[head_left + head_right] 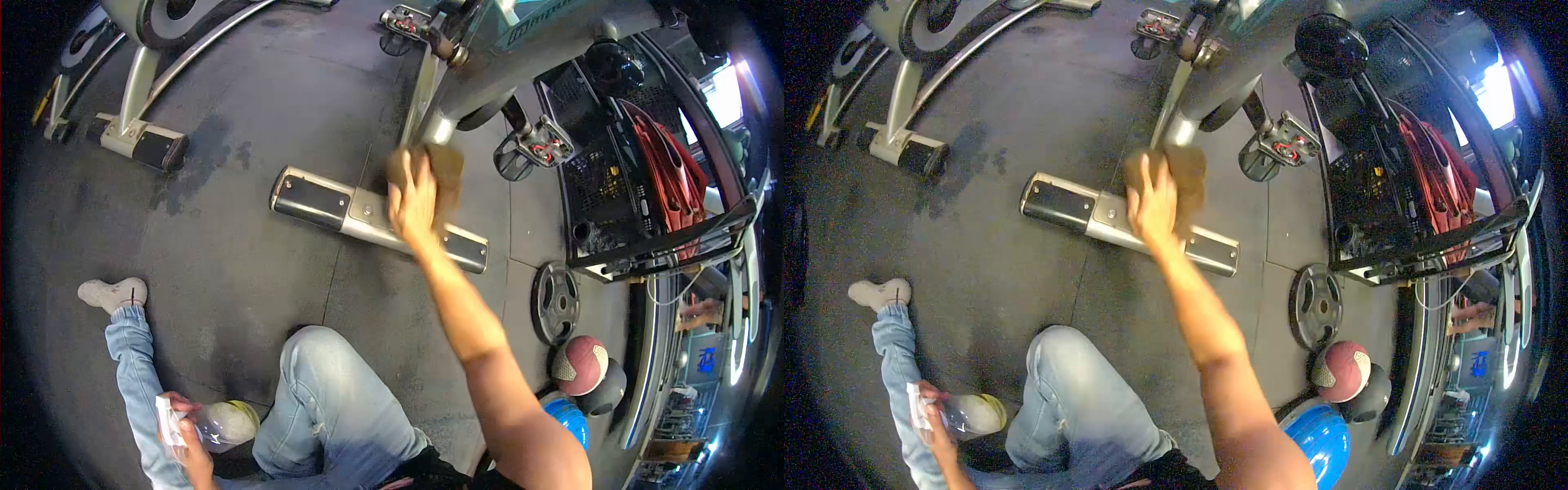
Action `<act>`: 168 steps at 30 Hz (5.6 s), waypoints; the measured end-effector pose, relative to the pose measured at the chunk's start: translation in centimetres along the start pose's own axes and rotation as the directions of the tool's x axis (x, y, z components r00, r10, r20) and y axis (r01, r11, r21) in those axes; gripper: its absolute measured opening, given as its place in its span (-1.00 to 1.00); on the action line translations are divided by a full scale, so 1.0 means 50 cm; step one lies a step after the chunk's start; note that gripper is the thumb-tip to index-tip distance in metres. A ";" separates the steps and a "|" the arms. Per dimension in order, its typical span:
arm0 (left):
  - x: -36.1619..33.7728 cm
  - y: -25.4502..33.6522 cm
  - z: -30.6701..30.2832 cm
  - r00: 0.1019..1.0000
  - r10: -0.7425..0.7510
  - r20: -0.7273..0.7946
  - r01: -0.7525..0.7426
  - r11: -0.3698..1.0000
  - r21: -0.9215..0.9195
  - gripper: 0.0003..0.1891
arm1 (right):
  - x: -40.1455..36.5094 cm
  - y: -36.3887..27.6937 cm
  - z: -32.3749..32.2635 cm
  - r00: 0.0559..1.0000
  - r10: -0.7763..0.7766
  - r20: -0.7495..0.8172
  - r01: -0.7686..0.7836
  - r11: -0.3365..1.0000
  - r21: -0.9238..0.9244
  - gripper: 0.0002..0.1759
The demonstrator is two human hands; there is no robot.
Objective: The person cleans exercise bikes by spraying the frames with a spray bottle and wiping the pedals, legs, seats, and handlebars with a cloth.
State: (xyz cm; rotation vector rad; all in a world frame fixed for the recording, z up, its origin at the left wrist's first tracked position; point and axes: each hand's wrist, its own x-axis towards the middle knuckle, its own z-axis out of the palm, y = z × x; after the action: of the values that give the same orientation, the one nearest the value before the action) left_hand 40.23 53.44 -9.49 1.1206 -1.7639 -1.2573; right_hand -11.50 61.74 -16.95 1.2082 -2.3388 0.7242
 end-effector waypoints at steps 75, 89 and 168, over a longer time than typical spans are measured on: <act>0.170 0.482 0.674 0.407 0.509 0.758 -0.566 0.792 -0.228 -0.66 | 0.081 0.271 -0.164 0.421 0.799 0.430 0.385 -0.586 0.713 -0.27; 0.202 0.413 0.894 0.440 0.402 0.803 -0.599 0.798 -0.071 -0.76 | 0.049 0.210 -0.203 0.579 0.720 0.384 0.406 -0.662 0.630 -0.46; 0.136 0.339 1.034 0.598 0.192 0.778 0.725 0.285 -0.627 -0.60 | -0.059 0.120 -0.360 0.883 0.203 -0.424 -0.171 0.979 0.113 -0.54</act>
State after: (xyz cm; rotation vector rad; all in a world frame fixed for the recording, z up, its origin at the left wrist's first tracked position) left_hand -12.46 68.50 -8.21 0.1126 -0.7395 -2.8149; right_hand -12.79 77.54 -6.09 0.7511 -2.0787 1.0343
